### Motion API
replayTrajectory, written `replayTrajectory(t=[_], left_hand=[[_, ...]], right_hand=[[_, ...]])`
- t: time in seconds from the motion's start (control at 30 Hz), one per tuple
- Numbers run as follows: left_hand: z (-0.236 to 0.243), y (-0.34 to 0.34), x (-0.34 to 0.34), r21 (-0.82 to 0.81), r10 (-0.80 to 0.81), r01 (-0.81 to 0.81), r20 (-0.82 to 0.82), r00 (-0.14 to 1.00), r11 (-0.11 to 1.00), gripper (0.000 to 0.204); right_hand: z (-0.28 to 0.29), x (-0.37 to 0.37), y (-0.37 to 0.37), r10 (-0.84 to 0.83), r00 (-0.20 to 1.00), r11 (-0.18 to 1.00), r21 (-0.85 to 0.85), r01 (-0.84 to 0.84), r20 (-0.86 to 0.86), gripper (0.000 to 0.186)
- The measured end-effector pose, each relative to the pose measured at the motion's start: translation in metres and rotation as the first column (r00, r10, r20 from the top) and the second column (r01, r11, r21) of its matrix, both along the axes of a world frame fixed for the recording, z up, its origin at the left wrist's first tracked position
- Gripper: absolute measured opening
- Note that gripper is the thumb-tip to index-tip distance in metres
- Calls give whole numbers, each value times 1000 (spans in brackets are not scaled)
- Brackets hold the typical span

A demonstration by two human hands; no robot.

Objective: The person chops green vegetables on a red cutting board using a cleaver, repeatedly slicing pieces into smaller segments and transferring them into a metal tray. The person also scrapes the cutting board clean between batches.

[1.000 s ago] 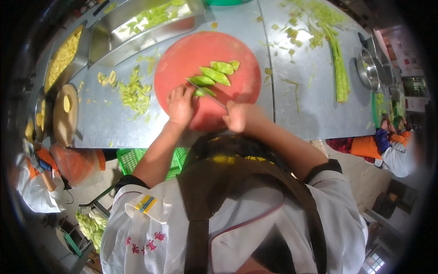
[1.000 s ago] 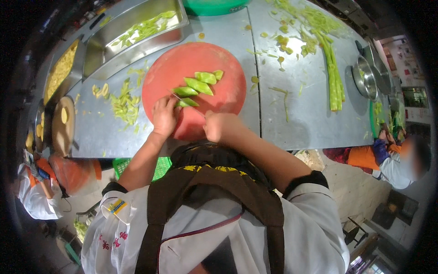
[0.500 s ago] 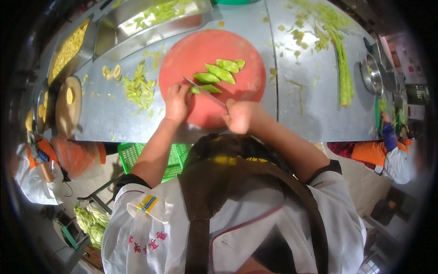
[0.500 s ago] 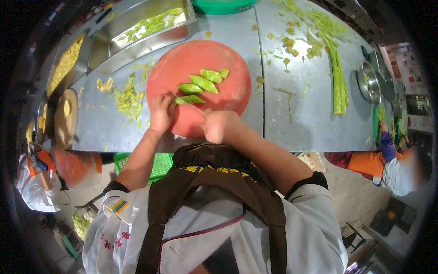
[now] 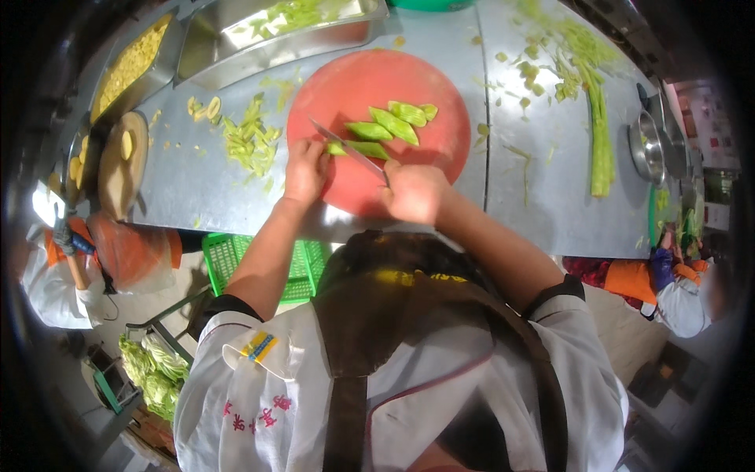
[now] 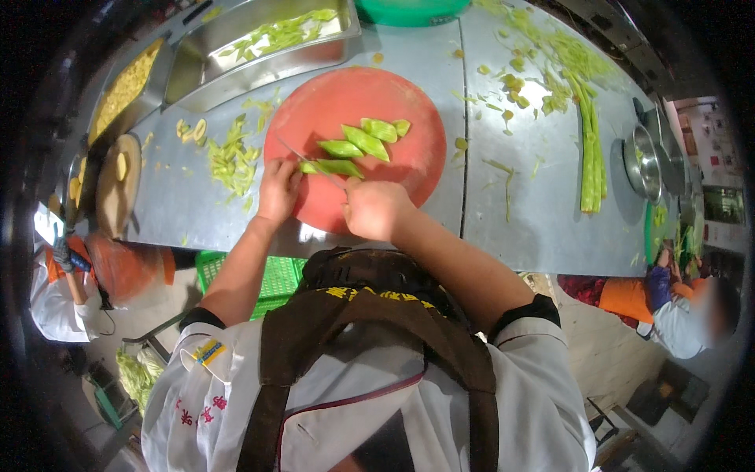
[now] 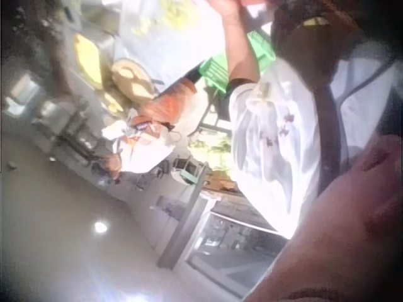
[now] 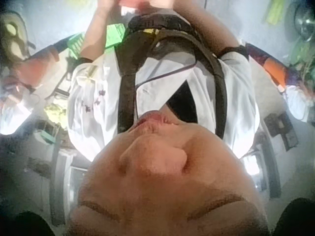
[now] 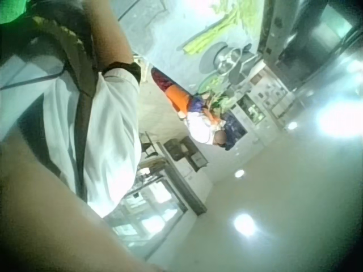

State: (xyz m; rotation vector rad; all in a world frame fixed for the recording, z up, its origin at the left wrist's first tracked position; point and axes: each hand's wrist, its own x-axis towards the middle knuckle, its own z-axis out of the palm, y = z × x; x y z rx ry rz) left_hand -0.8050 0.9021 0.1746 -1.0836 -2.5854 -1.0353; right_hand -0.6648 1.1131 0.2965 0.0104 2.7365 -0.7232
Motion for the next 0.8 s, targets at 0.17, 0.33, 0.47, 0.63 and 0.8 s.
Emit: replayTrajectory(t=[0.17, 0.33, 0.47, 0.63, 0.8], left_hand=[[0, 4, -1, 4, 13, -13, -29, 1000, 1000, 19], [0, 8, 8, 36, 67, -69, 53, 996, 997, 46], [11, 29, 26, -95, 3, -4, -17, 1000, 995, 91], [8, 79, 14, -259, -126, 91, -125, 984, 962, 99], [10, 124, -26, -324, -280, 200, -223, 934, 925, 89]], right_hand=[[-28, -12, -8, -30, 996, 999, -20, 32, 86, 33], [-51, 0, 19, -221, 973, 960, -192, 205, -66, 39], [-28, 16, 72, -454, 885, 888, -133, 440, -102, 35], [-30, 20, 127, -488, 866, 852, 153, 500, -110, 34], [-46, 22, 121, -510, 860, 849, 150, 507, -20, 31]])
